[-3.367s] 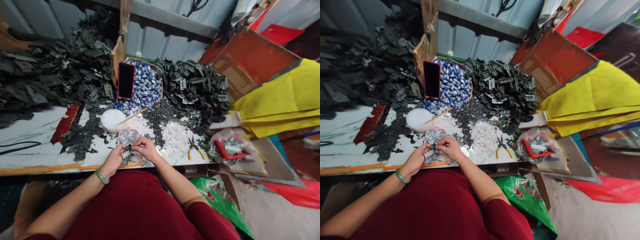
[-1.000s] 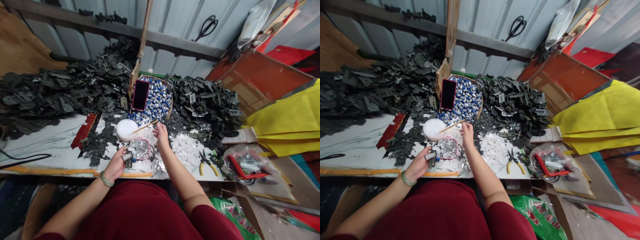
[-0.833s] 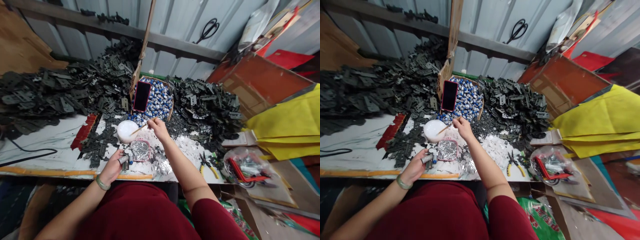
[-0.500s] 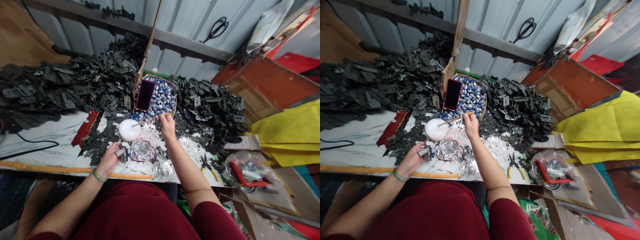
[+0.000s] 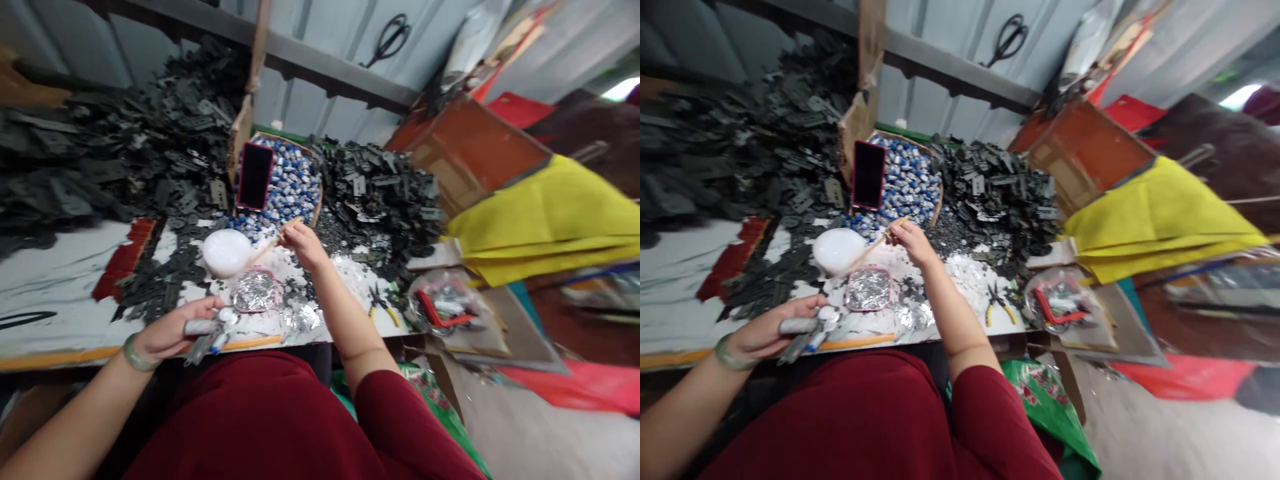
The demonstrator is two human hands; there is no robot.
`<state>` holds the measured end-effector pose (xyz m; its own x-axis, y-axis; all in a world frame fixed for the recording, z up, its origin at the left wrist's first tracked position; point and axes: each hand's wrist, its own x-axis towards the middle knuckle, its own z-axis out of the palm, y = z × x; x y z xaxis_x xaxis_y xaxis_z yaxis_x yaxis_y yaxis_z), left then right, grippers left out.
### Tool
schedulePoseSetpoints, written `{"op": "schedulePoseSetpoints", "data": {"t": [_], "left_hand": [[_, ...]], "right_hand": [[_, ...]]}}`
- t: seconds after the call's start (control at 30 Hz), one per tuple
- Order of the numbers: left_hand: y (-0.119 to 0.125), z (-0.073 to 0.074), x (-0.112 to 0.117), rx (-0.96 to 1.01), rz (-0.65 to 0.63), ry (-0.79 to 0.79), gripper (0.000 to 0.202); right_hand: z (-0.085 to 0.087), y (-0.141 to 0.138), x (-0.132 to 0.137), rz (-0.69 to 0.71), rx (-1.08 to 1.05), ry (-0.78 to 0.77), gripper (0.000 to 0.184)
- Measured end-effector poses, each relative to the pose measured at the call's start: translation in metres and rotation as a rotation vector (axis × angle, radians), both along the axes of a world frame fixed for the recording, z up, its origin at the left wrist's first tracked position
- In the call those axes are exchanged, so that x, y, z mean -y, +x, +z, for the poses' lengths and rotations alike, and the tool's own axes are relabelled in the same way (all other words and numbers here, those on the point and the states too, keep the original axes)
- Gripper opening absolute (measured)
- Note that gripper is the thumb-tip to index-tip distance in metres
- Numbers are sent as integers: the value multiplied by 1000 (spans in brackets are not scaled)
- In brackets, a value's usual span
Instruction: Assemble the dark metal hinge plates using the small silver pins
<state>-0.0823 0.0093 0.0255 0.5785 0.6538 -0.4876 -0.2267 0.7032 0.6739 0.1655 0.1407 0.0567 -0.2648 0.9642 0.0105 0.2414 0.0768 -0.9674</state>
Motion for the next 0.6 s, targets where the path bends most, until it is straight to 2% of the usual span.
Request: {"op": "schedulePoseSetpoints", "data": {"t": [0.07, 0.13, 0.2, 0.27, 0.33, 0.43, 0.5, 0.6], "left_hand": [[1, -5, 4, 4, 8, -32, 31], [4, -9, 6, -4, 14, -51, 31], [5, -12, 8, -15, 26, -70, 31], [7, -14, 11, -24, 63, -86, 33], [9, -15, 13, -29, 105, -99, 34], [15, -18, 16, -20, 110, -117, 34], [22, -19, 17, -4, 78, -114, 35], [31, -19, 20, 23, 54, -81, 40]], "right_hand": [[-7, -6, -3, -120, 218, -25, 35], [-16, -5, -3, -132, 318, -42, 27], [-22, 7, 1, -142, 411, -55, 16], [-24, 34, 4, -220, 526, -70, 11], [-23, 72, 2, -369, 649, -96, 10], [-19, 128, -9, -577, 796, -145, 25], [-17, 154, -17, -628, 872, -183, 31], [-17, 170, -24, -630, 967, -217, 31]]}}
